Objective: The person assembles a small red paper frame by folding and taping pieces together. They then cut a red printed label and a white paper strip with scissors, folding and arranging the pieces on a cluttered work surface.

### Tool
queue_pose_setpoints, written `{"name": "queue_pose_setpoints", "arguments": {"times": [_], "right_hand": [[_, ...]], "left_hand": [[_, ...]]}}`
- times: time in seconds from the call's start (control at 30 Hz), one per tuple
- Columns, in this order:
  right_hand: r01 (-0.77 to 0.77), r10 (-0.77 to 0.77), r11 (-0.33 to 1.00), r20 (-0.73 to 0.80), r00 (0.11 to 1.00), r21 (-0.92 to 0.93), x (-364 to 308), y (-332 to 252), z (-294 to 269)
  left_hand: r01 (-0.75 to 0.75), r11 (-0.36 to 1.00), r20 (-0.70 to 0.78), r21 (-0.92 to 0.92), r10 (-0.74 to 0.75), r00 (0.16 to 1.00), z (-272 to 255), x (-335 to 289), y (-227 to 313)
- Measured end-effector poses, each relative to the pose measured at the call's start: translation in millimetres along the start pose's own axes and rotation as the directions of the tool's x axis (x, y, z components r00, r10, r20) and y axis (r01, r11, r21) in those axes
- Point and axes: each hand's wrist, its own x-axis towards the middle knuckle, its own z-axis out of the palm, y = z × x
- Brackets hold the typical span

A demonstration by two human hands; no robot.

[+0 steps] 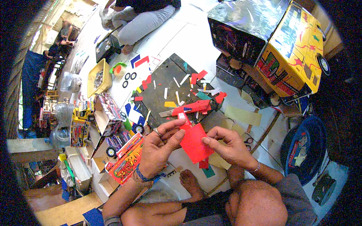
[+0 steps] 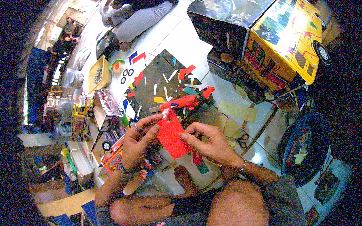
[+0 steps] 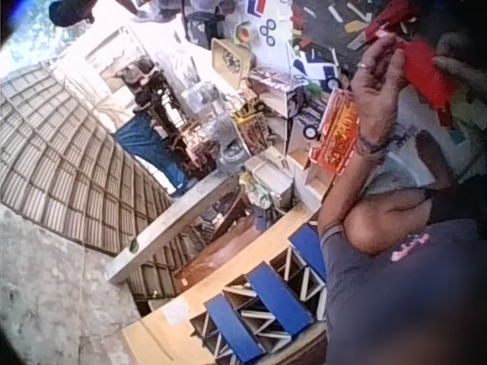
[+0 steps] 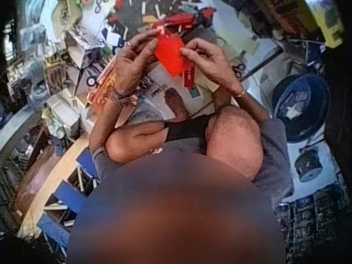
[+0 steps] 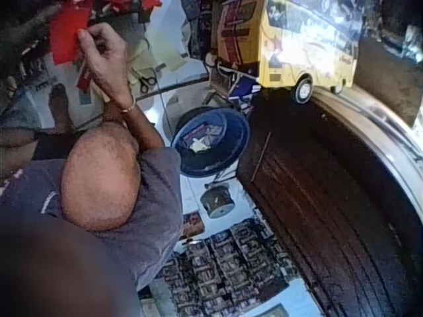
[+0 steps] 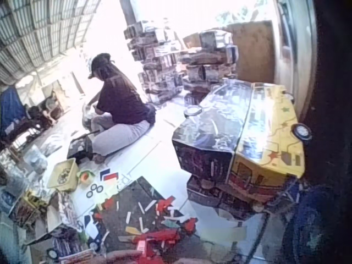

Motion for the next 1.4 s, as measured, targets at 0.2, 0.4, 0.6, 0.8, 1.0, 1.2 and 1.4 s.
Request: {"name": "queue_pose_setpoints", "arguments": {"times": [0.2,0.4,0.6,0.8,1.0,1.2,1.4], "right_hand": [[0.014,-0.014,1.0,0.006,1.0,-0.007,-0.3,0.5,0.4],[0.048,-0.048,0.997,-0.009,0.999,-0.062,0.3,1.5,0.3],[0.042,-0.043,0.998,-0.012,0.999,-0.041,0.0,0.8,1.3],[0.046,-0.047,0.997,-0.011,0.999,-0.066,0.4,0.9,1.9],[0.042,-0.042,0.998,-0.003,0.999,-0.044,-0.1,3.2,2.5],[0.061,-0.063,0.997,-0.035,0.997,-0.054,1.3,8.8,3.7],[-0.01,0.004,0.989,-0.044,0.999,-0.145,5.3,1.2,0.1]], "left_hand": [[-0.059,0.998,0.015,-0.002,0.059,0.998,0.6,1.1,-2.3],[-0.081,0.994,0.014,0.068,0.08,0.997,1.0,1.0,-0.2],[-0.054,0.998,0.022,0.018,0.053,0.998,-0.1,2.1,0.1],[-0.063,0.997,0.007,0.036,0.063,0.998,-1.3,2.6,-2.4],[-0.102,0.993,-0.047,0.06,0.104,0.993,-0.1,1.3,-3.9],[-0.125,0.989,-0.081,0.074,0.131,0.988,0.2,-0.3,-2.6],[-0.181,0.977,-0.117,0.108,0.194,0.974,1.8,0.9,-0.1]]}}
